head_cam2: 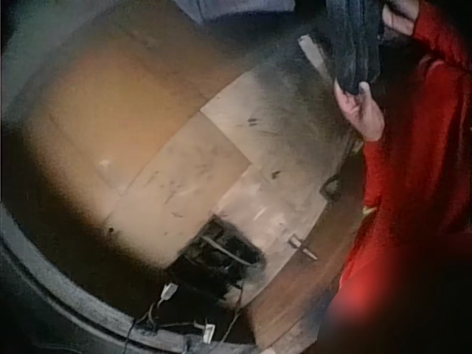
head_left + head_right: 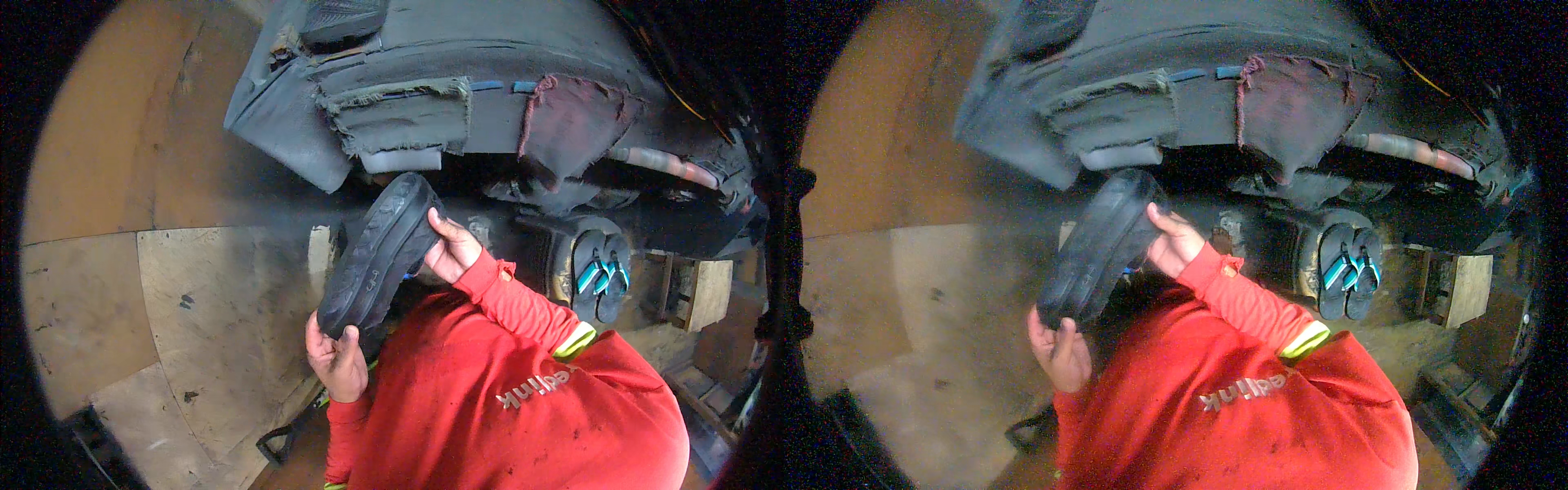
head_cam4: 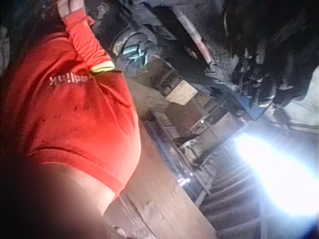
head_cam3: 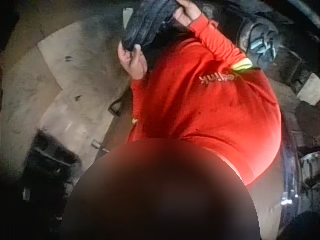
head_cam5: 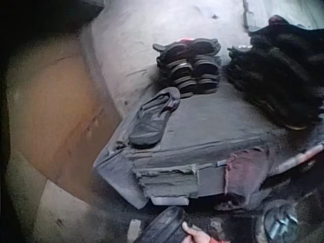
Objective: The person assembles flip-flops by hand, pressing the straps into the soles and aligning them. They repeatedly pick up pairs, attach the straps, and place the finished flip-flops on a nearby surface.
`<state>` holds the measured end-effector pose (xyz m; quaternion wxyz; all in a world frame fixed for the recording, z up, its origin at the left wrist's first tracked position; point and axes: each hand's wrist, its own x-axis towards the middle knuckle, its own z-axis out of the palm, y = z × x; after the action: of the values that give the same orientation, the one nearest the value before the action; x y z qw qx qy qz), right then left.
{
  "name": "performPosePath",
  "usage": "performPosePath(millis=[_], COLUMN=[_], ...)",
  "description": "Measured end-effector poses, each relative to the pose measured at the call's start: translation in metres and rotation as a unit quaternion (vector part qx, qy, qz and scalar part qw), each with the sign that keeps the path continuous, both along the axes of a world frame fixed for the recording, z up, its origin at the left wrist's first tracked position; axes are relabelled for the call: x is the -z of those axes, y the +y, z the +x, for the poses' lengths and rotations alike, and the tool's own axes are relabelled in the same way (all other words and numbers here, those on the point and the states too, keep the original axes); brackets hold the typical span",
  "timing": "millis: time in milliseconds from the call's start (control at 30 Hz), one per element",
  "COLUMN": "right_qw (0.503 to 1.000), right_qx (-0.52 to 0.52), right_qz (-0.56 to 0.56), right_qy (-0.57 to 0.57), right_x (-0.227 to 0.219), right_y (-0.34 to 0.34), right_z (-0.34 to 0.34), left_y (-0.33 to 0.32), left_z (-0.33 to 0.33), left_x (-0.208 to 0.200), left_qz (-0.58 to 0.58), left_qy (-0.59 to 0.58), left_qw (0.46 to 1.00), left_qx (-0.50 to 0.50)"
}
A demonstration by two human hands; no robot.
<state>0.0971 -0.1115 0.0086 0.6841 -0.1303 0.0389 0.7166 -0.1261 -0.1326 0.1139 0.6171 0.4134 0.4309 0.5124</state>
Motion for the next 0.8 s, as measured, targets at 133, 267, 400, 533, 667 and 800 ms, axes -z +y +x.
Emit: performPosePath(millis=[133, 267, 400, 533, 667, 800], right_qw=[0.998, 0.999, 0.964, 0.958, 0.953, 0.963], right_qx=[0.008, 0.026, 0.103, 0.114, 0.152, 0.144], right_qz=[0.010, 0.011, -0.063, -0.101, -0.157, -0.151], right_qy=[-0.064, -0.041, -0.236, -0.242, -0.211, -0.169], right_x=[-0.008, -0.016, -0.018, -0.020, -0.025, -0.026], right_y=[0.000, 0.002, 0.002, -0.003, 0.002, 0.007], right_z=[0.000, 0.003, 0.003, -0.004, -0.006, 0.003], left_y=[-0.007, -0.008, 0.020, 0.065, 0.108, 0.119], left_z=[-0.020, -0.050, -0.052, 0.006, 0.091, 0.114], left_x=[0.027, 0.060, 0.087, 0.076, 0.064, 0.063], left_qz=[-0.045, -0.119, -0.084, 0.157, 0.149, 0.138], left_qy=[-0.048, 0.033, 0.283, 0.472, 0.459, 0.477], left_qw=[0.997, 0.992, 0.954, 0.857, 0.859, 0.850], left_qx=[-0.032, -0.005, 0.060, 0.136, 0.168, 0.177])
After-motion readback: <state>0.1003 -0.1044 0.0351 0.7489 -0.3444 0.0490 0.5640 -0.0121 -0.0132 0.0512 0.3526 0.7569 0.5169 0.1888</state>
